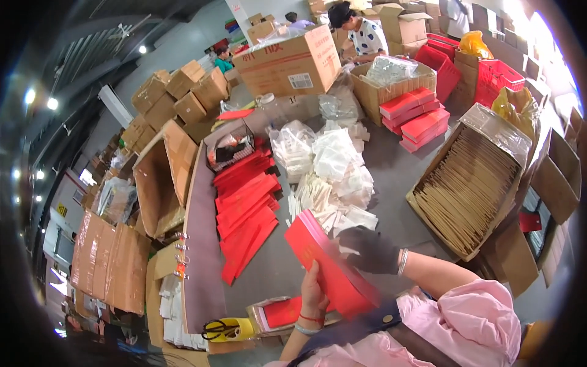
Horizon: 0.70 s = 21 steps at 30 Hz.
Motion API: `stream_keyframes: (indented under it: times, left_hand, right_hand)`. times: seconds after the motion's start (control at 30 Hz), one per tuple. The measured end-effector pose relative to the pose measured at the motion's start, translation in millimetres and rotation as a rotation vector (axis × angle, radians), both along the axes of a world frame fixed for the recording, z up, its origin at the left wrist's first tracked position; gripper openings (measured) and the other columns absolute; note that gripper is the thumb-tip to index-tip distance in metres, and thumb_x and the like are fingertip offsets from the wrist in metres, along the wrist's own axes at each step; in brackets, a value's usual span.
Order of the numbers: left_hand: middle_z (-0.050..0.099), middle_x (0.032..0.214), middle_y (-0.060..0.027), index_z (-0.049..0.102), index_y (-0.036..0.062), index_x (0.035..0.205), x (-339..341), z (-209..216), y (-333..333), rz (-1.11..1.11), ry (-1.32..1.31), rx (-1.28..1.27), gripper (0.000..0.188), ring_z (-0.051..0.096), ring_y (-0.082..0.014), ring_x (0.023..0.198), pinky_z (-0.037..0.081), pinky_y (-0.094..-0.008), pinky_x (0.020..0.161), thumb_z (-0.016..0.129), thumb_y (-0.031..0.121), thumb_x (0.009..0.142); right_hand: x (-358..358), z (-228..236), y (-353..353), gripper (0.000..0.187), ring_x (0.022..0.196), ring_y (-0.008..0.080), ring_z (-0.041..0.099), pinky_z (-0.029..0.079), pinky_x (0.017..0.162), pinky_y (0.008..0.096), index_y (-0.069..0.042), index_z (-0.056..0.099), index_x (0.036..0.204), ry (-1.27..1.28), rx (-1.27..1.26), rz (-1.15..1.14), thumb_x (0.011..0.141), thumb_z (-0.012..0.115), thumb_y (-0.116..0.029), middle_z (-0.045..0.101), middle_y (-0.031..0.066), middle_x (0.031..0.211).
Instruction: Wrapping white paper items in red sleeves and placing them into a tray.
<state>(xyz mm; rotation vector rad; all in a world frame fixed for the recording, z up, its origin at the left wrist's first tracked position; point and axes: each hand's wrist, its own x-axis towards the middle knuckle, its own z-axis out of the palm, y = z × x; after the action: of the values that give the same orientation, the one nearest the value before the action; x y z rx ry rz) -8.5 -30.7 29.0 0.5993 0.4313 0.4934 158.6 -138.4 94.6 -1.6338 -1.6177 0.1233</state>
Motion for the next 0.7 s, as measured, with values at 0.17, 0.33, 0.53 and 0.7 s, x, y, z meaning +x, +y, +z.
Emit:
stream_keyframes:
  times: [0.17,0.33,0.53,0.7]
  left_hand:
    - [0.056,0.129,-0.0096,0.045,0.0020,0.134,-5.4,-0.6,-8.1,-0.041,0.027,-0.007,0.040,0.057,-0.0226,0.114,0.046,-0.0377,0.099,0.040,0.028,0.103]
    - [0.057,0.128,-0.0097,0.047,0.0031,0.133,-6.5,-10.9,-4.1,-0.086,-0.028,-0.106,0.042,0.056,-0.0231,0.114,0.045,-0.0381,0.100,0.037,0.032,0.104]
    - [0.059,0.126,-0.0101,0.048,0.0026,0.130,-8.5,-22.8,11.7,-0.137,-0.100,-0.228,0.040,0.060,-0.0233,0.111,0.047,-0.0389,0.099,0.044,0.031,0.102]
    - [0.059,0.126,-0.0101,0.048,0.0023,0.130,-16.8,-38.8,18.8,0.015,-0.015,-0.124,0.040,0.059,-0.0233,0.112,0.046,-0.0393,0.099,0.044,0.030,0.102]
  right_hand:
    - [-8.7,-1.1,9.2,0.011,0.087,0.0300,0.061,0.049,0.078,0.0399,-0.009,0.061,0.085,0.006,0.114,-0.064,0.075,0.064,-0.010,0.063,0.0081,0.088]
    - [-17.3,-8.9,9.3,0.006,0.082,0.0301,0.060,0.048,0.074,0.0411,-0.010,0.056,0.081,0.011,0.050,-0.065,0.077,0.059,-0.009,0.060,0.0076,0.082]
    - [-12.6,0.3,-9.3,0.005,0.080,0.0308,0.059,0.047,0.072,0.0381,-0.009,0.056,0.088,0.324,-0.321,0.004,0.087,0.055,-0.014,0.060,0.0124,0.085]
    - [-10.0,-14.1,-35.1,0.011,0.074,0.0144,0.056,0.048,0.073,0.0304,-0.003,0.061,0.090,0.452,-0.401,0.329,0.092,0.059,-0.014,0.061,0.0074,0.077]
